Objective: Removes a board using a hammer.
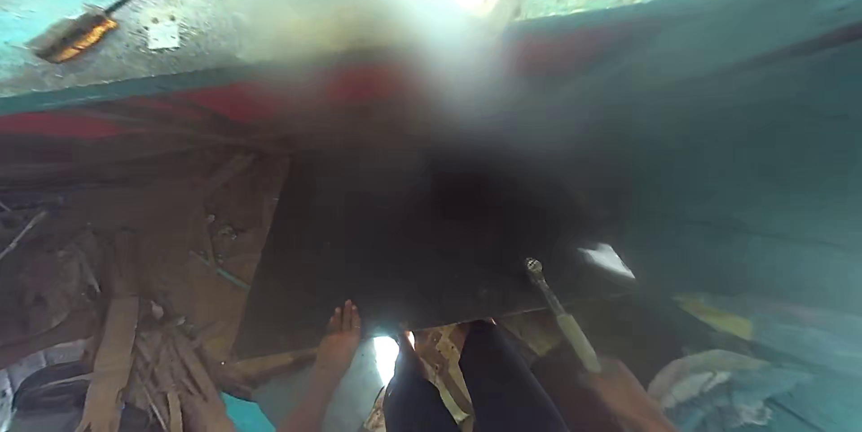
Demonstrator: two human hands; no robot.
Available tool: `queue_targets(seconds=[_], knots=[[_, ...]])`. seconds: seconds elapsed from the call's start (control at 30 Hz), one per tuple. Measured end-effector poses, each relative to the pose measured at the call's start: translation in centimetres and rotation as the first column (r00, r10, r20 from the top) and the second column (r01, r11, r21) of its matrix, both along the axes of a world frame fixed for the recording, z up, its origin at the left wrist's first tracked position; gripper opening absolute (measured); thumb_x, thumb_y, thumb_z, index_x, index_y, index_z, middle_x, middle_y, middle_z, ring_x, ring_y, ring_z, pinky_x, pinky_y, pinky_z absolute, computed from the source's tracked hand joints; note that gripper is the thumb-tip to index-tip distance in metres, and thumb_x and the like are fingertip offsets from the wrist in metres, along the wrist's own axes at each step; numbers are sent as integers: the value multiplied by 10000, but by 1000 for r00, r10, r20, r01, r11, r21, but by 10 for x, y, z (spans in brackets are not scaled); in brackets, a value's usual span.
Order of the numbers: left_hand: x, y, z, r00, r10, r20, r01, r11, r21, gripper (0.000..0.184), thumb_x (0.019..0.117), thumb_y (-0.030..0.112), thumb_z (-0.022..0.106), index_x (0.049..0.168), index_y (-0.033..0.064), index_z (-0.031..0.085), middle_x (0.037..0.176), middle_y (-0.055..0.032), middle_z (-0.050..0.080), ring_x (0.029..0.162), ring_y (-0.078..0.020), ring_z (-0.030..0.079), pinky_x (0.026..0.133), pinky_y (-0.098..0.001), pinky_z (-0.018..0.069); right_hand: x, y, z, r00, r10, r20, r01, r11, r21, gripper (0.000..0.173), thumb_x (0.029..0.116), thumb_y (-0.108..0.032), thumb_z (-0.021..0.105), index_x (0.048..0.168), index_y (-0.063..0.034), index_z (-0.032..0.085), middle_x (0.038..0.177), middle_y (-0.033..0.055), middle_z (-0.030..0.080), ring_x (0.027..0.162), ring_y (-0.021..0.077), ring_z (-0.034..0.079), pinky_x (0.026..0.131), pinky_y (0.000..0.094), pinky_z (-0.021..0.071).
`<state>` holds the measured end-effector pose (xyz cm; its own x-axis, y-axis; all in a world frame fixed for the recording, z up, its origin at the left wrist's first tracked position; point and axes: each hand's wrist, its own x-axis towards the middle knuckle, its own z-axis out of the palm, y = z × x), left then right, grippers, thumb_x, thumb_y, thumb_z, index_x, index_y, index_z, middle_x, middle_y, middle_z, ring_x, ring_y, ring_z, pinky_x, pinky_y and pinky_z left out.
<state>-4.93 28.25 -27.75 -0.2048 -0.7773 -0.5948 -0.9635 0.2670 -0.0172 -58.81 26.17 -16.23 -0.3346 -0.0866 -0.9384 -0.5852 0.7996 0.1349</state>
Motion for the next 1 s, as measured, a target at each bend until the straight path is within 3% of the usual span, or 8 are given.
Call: queue_targets(seconds=[0.17, 0.27, 0.5, 0.57, 0.67, 0.8, 0.87, 1.0], knots=[[12, -26, 20, 998, 53, -44, -56, 996, -66, 567, 844, -108, 666, 1401, -28, 600, 1469, -192, 581, 1296, -391, 615, 1010, -482, 552, -9, -86, 45, 995, 14, 98, -11, 1000, -28, 338, 904, -253, 779, 1151, -55, 661, 760, 122, 671, 601, 249, 653, 582, 450, 579], [13, -37, 32, 999, 44, 7, -44, 997, 70, 553, 897, -72, 628, 1443, -10, 561, 1525, -169, 532, 1346, -358, 580, 1044, -454, 530, -34, -157, 69, 962, 267, 62, -254, 954, -157, 371, 905, -362, 786, 1141, -89, 697, 833, 128, 715, 707, 287, 704, 677, 522, 603], [22, -62, 60, 942, 330, -66, -276, 869, 411, 742, 898, 128, 661, 1587, 99, 387, 1685, -68, 308, 1553, -280, 286, 1254, -562, 195, -68, -231, -4, 964, 205, -171, -253, 906, -340, 446, 947, -282, 758, 1238, 36, 642, 1099, 324, 649, 978, 463, 629, 853, 687, 480], [44, -68, 64, 799, 571, -189, -430, 762, 485, 750, 877, 259, 699, 1565, 125, 432, 1645, -29, 390, 1534, -214, 327, 1268, -528, 192, -57, -228, -34, 982, 45, -185, -104, 942, -321, 529, 944, -313, 753, 1296, 52, 603, 1200, 324, 622, 1057, 442, 609, 902, 666, 473], [83, -87, 62, 402, 864, -302, -764, 498, 411, 615, 958, 341, 686, 1479, 57, 524, 1467, -163, 577, 1373, -280, 545, 1171, -497, 420, -52, -228, -66, 960, -83, -266, 1, 955, -297, 575, 942, -323, 736, 1359, 38, 572, 1308, 265, 610, 1176, 378, 594, 985, 602, 471], [169, -105, 23, 401, 910, 105, -913, 406, -31, 725, 1014, 580, 476, 1455, 7, 523, 1469, -277, 525, 1396, -440, 478, 1138, -652, 366, -49, -237, -55, 873, 286, -395, -321, 947, -23, 590, 985, -340, 623, 1415, 53, 530, 1448, 273, 546, 1378, 410, 505, 1113, 649, 386], [205, -107, -7, 304, 918, 257, -941, 331, -68, 773, 1033, 610, 393, 1493, -5, 477, 1535, -282, 453, 1451, -447, 407, 1168, -657, 310, -52, -232, -59, 877, 293, -381, -330, 943, -34, 600, 986, -343, 656, 1386, 87, 537, 1364, 320, 579, 1270, 439, 573, 1051, 642, 435], [240, -89, -49, 76, 947, 313, -997, 81, -1, 773, 1061, 623, 319, 1338, -43, 597, 1336, -284, 623, 1295, -401, 592, 1069, -594, 458, -6, -226, -65, 895, 156, -419, -178, 984, -14, 702, 988, -482, 649, 1408, 63, 511, 1380, 260, 575, 1259, 331, 575, 1083, 518, 433]])
